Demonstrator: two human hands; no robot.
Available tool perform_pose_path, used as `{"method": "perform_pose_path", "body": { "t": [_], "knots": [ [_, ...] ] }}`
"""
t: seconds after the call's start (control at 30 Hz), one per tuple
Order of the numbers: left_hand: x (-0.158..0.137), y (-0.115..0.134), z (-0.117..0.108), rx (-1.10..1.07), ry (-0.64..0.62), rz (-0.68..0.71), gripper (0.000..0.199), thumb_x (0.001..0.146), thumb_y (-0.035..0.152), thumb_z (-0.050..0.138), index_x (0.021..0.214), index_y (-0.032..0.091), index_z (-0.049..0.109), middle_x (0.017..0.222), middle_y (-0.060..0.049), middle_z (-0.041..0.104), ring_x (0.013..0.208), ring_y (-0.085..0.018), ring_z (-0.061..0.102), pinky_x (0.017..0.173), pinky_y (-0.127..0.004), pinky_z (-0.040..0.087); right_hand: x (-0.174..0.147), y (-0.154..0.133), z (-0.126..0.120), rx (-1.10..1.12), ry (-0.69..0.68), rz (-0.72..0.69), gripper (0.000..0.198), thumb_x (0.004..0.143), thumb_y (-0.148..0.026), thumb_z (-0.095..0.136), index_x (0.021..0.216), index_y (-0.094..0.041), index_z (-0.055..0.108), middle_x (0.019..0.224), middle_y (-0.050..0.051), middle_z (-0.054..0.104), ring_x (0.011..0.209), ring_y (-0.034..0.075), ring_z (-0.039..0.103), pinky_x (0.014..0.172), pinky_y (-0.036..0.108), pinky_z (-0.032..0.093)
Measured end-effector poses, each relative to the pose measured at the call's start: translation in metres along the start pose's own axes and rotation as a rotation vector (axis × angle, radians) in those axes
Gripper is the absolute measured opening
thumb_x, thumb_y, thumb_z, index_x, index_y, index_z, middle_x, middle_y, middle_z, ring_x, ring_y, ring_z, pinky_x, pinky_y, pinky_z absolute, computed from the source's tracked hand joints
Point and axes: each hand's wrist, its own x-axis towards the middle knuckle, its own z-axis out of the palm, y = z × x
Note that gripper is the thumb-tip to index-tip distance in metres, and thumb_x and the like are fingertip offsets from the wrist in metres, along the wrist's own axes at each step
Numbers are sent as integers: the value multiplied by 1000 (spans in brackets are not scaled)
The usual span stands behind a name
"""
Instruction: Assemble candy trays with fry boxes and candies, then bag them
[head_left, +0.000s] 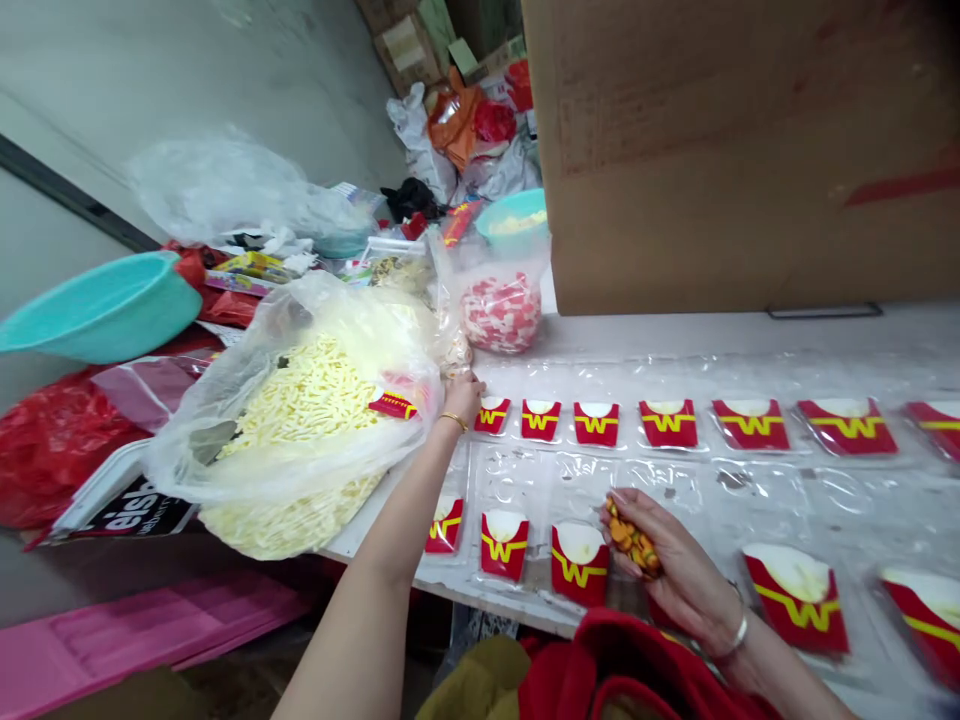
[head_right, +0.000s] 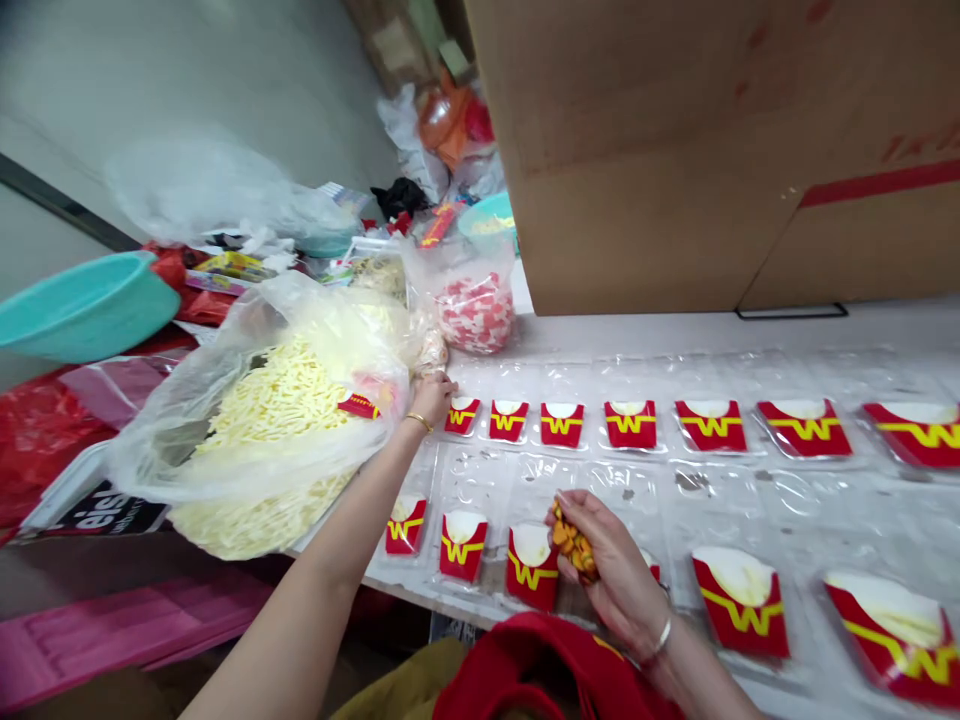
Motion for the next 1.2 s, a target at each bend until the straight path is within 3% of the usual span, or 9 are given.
{"method": "perform_pose_path", "body": {
  "t": [0.1, 0.2, 0.3, 0.43, 0.53, 0.63, 0.73, 0.93, 1.2],
  "knots": [
    [-10, 21, -12, 41, -12, 5, 24, 78, 13, 53, 97, 19, 66, 115, -12, 56, 110, -30, 45, 94, -47, 31, 5, -3, -2, 64, -12, -6, 15, 84, -30, 62, 92, -18, 57, 84, 5, 60, 65, 10, 51, 39, 15, 31],
    [-44, 67, -21, -169, -29, 159, 38, 82, 23, 54, 120, 20, 52, 120, -11, 54, 103, -23, 52, 92, -40, 38, 9, -6, -3, 96, -16, -9, 16, 83, -27, 61, 95, -17, 57, 84, 5, 61, 63, 10, 51, 39, 15, 31],
    [-98, 127, -23, -608, -266, 464, 34, 80, 34, 62, 109, 19, 54, 100, -6, 62, 89, -17, 57, 83, -30, 45, 12, -6, -2, 67, -12, -44, 17, 82, -27, 62, 95, -18, 57, 82, 4, 60, 60, 9, 50, 38, 15, 31],
    [-145, 176, -12, -746, -258, 409, 18, 82, 34, 60, 85, 16, 59, 79, -2, 62, 74, -13, 57, 71, -25, 45, 18, -4, 0, 9, 42, -135, 22, 80, -34, 66, 94, -21, 54, 79, 0, 58, 62, 10, 51, 38, 16, 33],
    [-133, 165, 0, -766, -157, 317, 14, 84, 30, 58, 86, 17, 61, 80, -2, 63, 74, -12, 57, 70, -24, 45, 23, -2, -2, -18, 66, -146, 24, 80, -38, 66, 90, -21, 53, 78, 1, 59, 62, 11, 51, 39, 17, 34],
    [-91, 125, 7, -783, 36, 220, 13, 83, 30, 59, 87, 17, 61, 81, -2, 63, 73, -12, 57, 67, -24, 45, 27, -4, -5, -17, 51, -99, 23, 80, -39, 66, 87, -20, 54, 78, 1, 59, 61, 10, 49, 38, 16, 32],
    [-44, 86, 11, -646, 195, 205, 9, 81, 25, 59, 84, 17, 62, 85, -3, 60, 73, -12, 57, 67, -24, 45, 30, -5, -7, 17, 50, -37, 24, 82, -42, 62, 88, -19, 56, 78, 3, 59, 60, 10, 48, 37, 16, 31],
    [5, 60, 21, -303, 100, 355, 13, 80, 13, 54, 92, 17, 58, 86, -3, 62, 78, -14, 57, 74, -28, 45, 29, -6, -7, 51, -1, 26, 20, 85, -34, 58, 99, -20, 57, 80, 4, 59, 59, 10, 49, 39, 17, 31],
    [10, 55, 28, 37, 3, 588, 22, 83, 10, 44, 84, 17, 64, 94, -8, 62, 84, -17, 57, 78, -31, 44, 32, -7, -5, -40, 0, -17, 21, 84, -38, 62, 93, -21, 55, 84, 3, 60, 59, 8, 48, 39, 16, 31]
  ]
}}
